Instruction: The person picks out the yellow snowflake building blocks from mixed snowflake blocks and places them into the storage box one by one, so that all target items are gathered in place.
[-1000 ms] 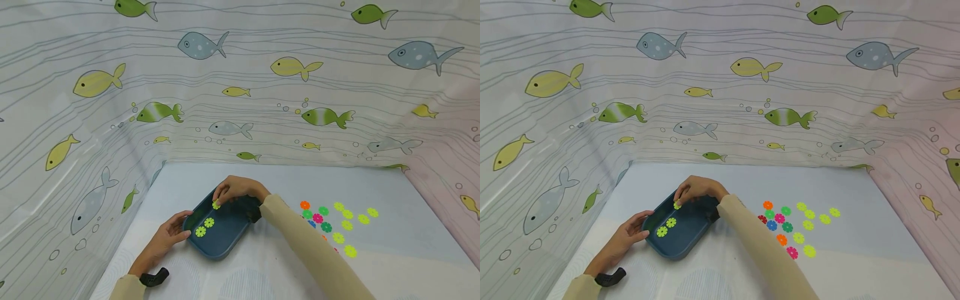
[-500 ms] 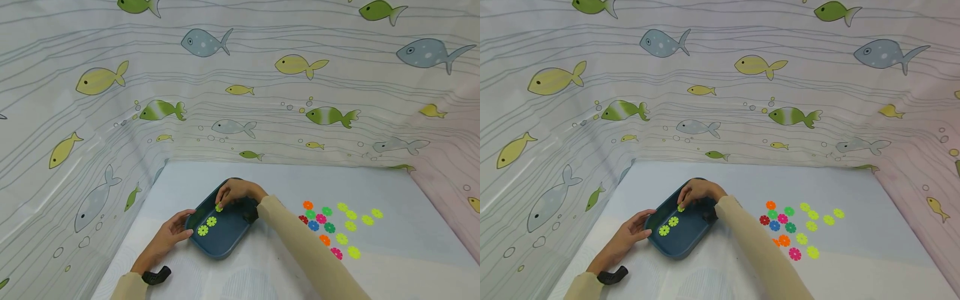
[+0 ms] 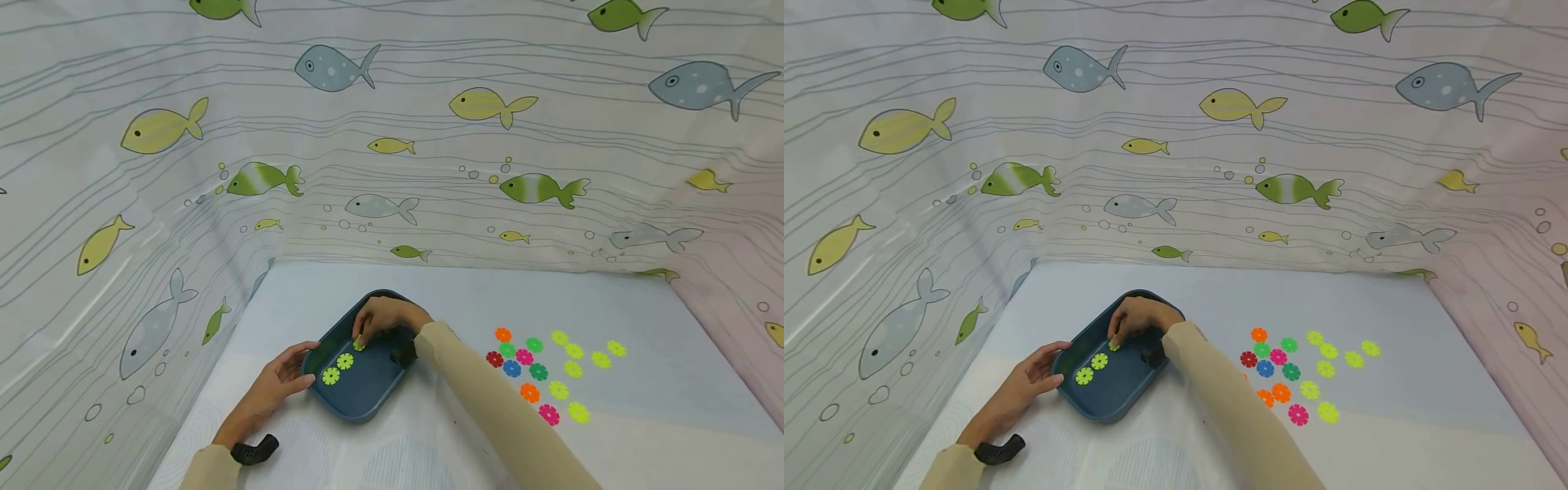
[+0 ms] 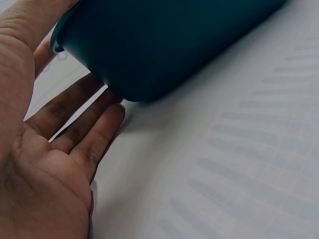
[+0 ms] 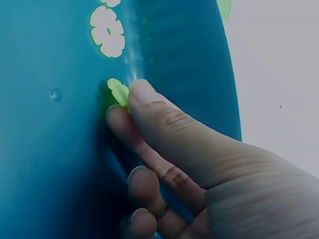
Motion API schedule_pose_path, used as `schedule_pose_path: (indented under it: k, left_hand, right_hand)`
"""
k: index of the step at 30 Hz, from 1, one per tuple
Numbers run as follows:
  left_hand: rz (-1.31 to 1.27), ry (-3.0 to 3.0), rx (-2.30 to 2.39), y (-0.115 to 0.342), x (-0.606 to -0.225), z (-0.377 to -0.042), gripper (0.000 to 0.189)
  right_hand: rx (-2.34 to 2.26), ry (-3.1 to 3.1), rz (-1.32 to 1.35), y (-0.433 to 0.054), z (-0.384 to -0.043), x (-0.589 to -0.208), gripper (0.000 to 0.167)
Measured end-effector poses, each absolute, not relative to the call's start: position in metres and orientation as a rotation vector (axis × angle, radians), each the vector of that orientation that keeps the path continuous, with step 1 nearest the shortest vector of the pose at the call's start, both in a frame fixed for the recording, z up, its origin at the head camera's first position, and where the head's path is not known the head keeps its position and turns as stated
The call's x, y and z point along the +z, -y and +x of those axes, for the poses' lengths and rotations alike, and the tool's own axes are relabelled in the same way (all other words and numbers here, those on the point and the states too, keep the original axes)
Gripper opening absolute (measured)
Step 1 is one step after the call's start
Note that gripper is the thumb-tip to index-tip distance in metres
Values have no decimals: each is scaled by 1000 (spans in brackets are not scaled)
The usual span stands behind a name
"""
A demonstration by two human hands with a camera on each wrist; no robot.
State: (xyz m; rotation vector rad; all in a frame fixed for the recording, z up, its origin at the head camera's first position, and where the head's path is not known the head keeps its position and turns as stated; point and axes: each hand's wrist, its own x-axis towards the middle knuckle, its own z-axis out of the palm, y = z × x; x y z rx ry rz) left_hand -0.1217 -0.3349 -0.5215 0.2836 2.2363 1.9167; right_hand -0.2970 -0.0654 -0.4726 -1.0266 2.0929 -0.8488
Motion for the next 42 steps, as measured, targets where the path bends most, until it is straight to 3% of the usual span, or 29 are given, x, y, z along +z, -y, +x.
schedule_pose_path:
  k: [15,23,35,42]
  left_hand:
    - [303,-2220,1930,334,-525,-124,62]
    - [329,-2214,1930,332,-526,-124,62]
    - [290,-2251,1902,335,-523,-121,63]
    - [289,-2232,1909,334,-522,-121,64]
  right_hand:
    - [-793,-2152,-1093,71,-291,-469,11]
    - [-843,-2185,-1092,64,-290,-459,17]
    - [-1059,-2140,-1083,22,-289,-437,29]
    - [-1182,-2138,-1054,-12,-282,-432,20]
